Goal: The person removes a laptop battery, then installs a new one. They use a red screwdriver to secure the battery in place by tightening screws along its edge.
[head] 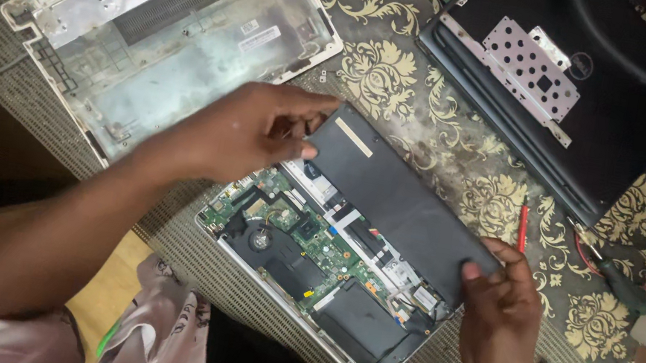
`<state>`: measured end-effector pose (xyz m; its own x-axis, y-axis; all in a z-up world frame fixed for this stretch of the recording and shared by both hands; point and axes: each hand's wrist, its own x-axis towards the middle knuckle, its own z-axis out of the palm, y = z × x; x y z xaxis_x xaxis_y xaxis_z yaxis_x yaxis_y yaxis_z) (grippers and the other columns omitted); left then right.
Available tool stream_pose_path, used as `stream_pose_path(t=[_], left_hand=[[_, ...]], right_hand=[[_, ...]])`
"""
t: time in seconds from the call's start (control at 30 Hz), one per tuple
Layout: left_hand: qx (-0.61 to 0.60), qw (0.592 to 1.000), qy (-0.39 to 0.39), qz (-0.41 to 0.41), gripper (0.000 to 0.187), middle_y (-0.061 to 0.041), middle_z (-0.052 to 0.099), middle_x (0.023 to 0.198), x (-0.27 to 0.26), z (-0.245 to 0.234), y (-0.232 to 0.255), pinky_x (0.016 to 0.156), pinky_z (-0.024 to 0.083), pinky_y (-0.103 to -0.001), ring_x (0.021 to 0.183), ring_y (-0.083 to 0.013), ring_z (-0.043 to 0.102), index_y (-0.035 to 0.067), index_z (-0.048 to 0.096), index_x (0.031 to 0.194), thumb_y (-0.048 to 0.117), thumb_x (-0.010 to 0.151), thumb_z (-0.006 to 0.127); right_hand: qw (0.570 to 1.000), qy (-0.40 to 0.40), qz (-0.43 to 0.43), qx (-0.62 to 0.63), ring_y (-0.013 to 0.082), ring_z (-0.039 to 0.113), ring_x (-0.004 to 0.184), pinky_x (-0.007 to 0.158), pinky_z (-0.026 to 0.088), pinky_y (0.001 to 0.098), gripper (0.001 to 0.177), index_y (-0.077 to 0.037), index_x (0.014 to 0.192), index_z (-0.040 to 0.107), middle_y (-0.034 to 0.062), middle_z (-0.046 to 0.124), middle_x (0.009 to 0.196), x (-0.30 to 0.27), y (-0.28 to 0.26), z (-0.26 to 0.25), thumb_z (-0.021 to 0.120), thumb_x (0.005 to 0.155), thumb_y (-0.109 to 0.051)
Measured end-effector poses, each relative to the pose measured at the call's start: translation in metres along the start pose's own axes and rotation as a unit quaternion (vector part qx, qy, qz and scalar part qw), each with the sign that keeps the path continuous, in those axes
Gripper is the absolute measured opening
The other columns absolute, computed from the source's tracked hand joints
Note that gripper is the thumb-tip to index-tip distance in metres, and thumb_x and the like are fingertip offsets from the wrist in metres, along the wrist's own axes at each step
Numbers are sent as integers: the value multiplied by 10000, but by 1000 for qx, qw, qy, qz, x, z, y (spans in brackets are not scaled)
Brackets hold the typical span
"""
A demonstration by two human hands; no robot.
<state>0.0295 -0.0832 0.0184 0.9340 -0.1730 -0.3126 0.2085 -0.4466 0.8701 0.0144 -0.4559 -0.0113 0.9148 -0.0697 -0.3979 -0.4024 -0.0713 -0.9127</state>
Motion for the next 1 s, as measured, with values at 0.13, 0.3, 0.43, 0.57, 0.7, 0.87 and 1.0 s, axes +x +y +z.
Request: stream_pose_path(t=[0.13, 0.3, 0.43, 0.57, 0.7, 0.87, 1.0], left_hand=[[14, 997, -26, -76, 691, -37, 610, 988, 1, 3, 6, 694, 450, -336, 813, -178, 538, 228, 480, 1586, 172, 937, 709], [-31, 999, -27, -31, 535, -17, 707, 1119, 6, 5, 3, 750, 500, -293, 897, -143, 630, 138, 544, 1512, 192, 985, 617], [-34, 999, -25, -14, 542, -58, 757, 1142, 5, 13, -4, 727, 511, -321, 878, -169, 672, 109, 539, 1498, 241, 979, 621], [-2, 1000, -15, 18, 510, -61, 693, 986, -8, 14, -1, 723, 472, -348, 857, -177, 645, 44, 560, 1477, 251, 1011, 569], [24, 998, 1, 64, 464, -133, 712, 1237, -14, 14, -14, 822, 511, -377, 1050, -268, 686, 60, 526, 1492, 168, 1043, 471], [-9, 999, 3, 51, 445, -110, 725, 1238, -20, 8, -13, 797, 504, -350, 1066, -240, 689, 95, 562, 1470, 146, 1039, 461], [-4, 1000, -1, 10, 506, -148, 662, 1409, -24, 6, -7, 935, 533, -399, 1251, -290, 662, 132, 512, 1514, 271, 1029, 475]], right_hand=[[991, -40, -36, -121, 48, 418, 647, 746, 444, 206, 725, -66, 1467, 534, -22, 447, 656, -12, -21, 10, 748, 778, 8], [981, -82, -45, -167, 179, 494, 1254, 1062, 429, 281, 1025, -52, 1587, 300, 141, 405, 1486, -22, -36, 15, 737, 684, 160], [981, -57, 3, -186, 203, 563, 1232, 1041, 449, 290, 1078, -101, 1603, 289, 185, 506, 1461, -27, -30, 21, 766, 666, 137], [964, -33, -102, -242, 233, 546, 1281, 968, 506, 309, 963, -12, 1520, 395, 166, 457, 1448, -28, -13, 18, 813, 656, 71], [872, -17, -233, -430, 316, 518, 1191, 881, 520, 371, 989, -38, 1481, 547, 183, 499, 1296, -26, -11, 11, 943, 580, -133], [841, -36, -302, -447, 345, 518, 1255, 1103, 428, 449, 901, -15, 1449, 554, 188, 532, 1337, -25, -7, 11, 916, 646, -206], [808, -54, -352, -470, 375, 560, 1177, 1080, 391, 487, 882, 22, 1423, 533, 202, 580, 1297, -24, -6, 11, 912, 690, -289]])
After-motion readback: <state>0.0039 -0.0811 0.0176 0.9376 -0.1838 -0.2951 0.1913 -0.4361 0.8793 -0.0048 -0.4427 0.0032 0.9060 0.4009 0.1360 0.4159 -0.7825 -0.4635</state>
